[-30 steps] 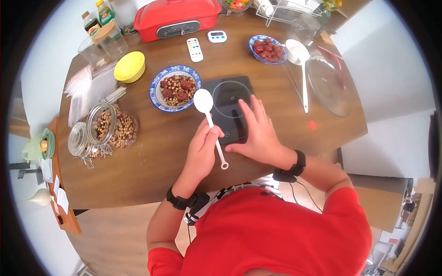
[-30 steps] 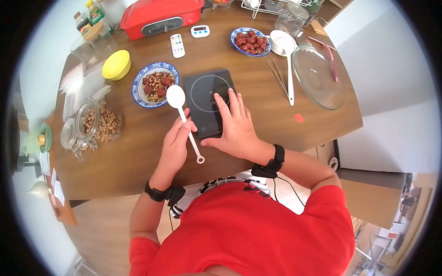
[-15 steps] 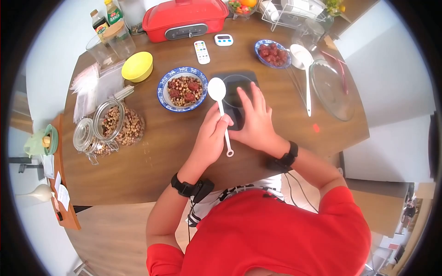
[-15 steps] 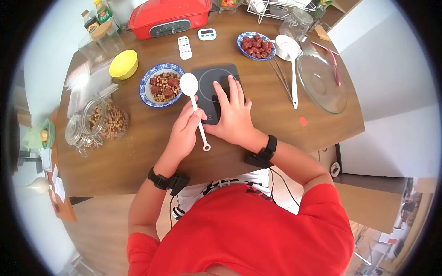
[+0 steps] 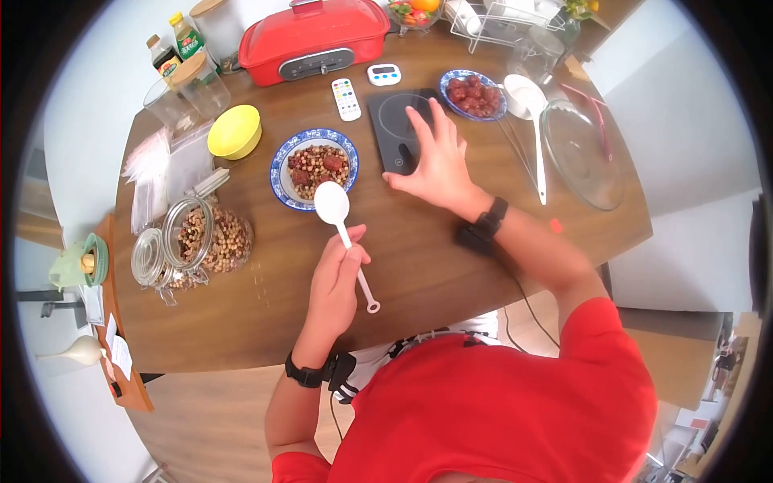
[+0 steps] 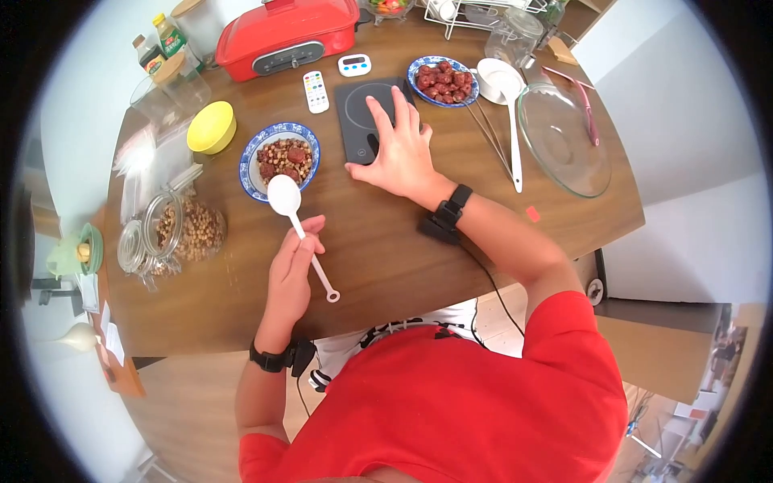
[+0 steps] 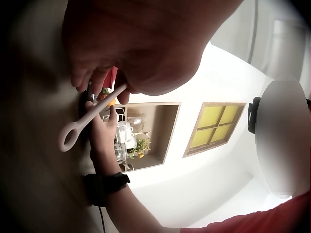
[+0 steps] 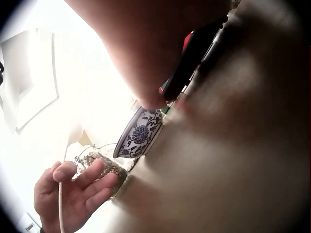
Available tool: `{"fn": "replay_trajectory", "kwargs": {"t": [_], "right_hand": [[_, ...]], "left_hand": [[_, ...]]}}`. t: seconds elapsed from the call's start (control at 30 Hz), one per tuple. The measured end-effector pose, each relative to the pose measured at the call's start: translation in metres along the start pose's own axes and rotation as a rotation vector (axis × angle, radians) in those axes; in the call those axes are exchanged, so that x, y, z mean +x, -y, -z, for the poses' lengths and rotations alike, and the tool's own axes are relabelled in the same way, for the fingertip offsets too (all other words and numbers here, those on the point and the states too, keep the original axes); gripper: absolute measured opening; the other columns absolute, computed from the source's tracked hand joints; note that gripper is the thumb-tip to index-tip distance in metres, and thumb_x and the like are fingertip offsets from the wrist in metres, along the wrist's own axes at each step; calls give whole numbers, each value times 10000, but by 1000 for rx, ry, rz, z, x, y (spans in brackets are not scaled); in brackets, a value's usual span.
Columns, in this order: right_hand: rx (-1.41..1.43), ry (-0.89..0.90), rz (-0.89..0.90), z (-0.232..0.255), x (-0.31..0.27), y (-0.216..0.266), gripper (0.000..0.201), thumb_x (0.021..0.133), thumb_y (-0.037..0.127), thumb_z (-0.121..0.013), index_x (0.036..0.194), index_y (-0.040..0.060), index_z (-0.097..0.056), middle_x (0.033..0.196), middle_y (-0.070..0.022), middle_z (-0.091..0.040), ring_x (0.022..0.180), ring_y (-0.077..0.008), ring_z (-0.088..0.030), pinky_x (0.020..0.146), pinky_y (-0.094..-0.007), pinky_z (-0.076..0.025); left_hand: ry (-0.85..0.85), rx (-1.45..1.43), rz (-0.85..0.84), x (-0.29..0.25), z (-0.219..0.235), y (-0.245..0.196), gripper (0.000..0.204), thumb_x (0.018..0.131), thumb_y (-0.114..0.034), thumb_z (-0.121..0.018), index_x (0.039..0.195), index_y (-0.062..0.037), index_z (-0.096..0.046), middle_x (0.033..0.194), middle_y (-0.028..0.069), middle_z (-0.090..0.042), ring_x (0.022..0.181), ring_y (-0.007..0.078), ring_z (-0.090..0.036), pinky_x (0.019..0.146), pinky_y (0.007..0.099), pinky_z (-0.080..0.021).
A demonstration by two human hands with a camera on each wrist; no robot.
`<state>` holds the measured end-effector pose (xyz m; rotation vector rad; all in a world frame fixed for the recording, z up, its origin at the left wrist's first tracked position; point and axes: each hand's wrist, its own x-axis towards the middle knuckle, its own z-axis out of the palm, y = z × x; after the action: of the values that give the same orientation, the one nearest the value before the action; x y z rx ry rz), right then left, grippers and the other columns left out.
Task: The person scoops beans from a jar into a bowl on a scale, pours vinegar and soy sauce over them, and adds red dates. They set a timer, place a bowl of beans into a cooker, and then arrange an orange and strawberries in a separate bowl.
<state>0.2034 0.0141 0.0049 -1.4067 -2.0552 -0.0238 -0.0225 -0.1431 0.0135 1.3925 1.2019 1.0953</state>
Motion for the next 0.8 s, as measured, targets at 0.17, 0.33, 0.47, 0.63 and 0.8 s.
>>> {"fn": "replay_trajectory", "kwargs": {"t": [0.17, 0.33, 0.47, 0.63, 0.8], "right_hand": [[-24, 0, 10, -9, 20, -11, 1111, 630, 502, -861, 1554, 138, -362, 1592, -306, -226, 1417, -472, -309, 994, -668, -378], [-30, -2, 28, -16, 33, -19, 1107, 642, 524, -857, 1553, 127, -370, 1590, -307, -235, 1417, -468, -313, 994, -670, -381], [-15, 22, 10, -19, 36, -23, 1102, 644, 526, -855, 1551, 124, -375, 1588, -302, -244, 1422, -468, -310, 998, -674, -377], [-12, 43, 71, -20, 36, -33, 1098, 663, 567, -854, 1543, 110, -384, 1592, -292, -250, 1442, -465, -296, 1064, -697, -304], [90, -18, 280, 51, 12, 5, 673, 803, 312, -828, 1380, 68, -581, 1398, -225, -544, 1338, -408, -473, 1090, -544, -373]], "left_hand": [[-90, -53, -11, 1, 15, 2, 278, 1077, -201, -451, 957, 10, -588, 1313, 121, -611, 1095, 190, -562, 957, 317, -436], [-179, -132, 16, 2, 26, -2, 330, 1096, -263, -452, 989, 5, -612, 1208, 106, -654, 1133, 187, -565, 984, 316, -421], [-181, -130, 67, 5, 23, -7, 334, 1098, -258, -455, 1066, 19, -639, 1137, 84, -666, 1075, 157, -567, 962, 302, -429], [-189, -173, 3, 14, 9, -6, 323, 1104, -233, -451, 1076, 20, -651, 1156, 108, -686, 1039, 149, -578, 956, 309, -448], [-291, -378, -37, 23, 0, -23, 324, 1106, -220, -417, 1123, 16, -638, 1200, 146, -661, 1143, 221, -605, 1026, 379, -455]]}}
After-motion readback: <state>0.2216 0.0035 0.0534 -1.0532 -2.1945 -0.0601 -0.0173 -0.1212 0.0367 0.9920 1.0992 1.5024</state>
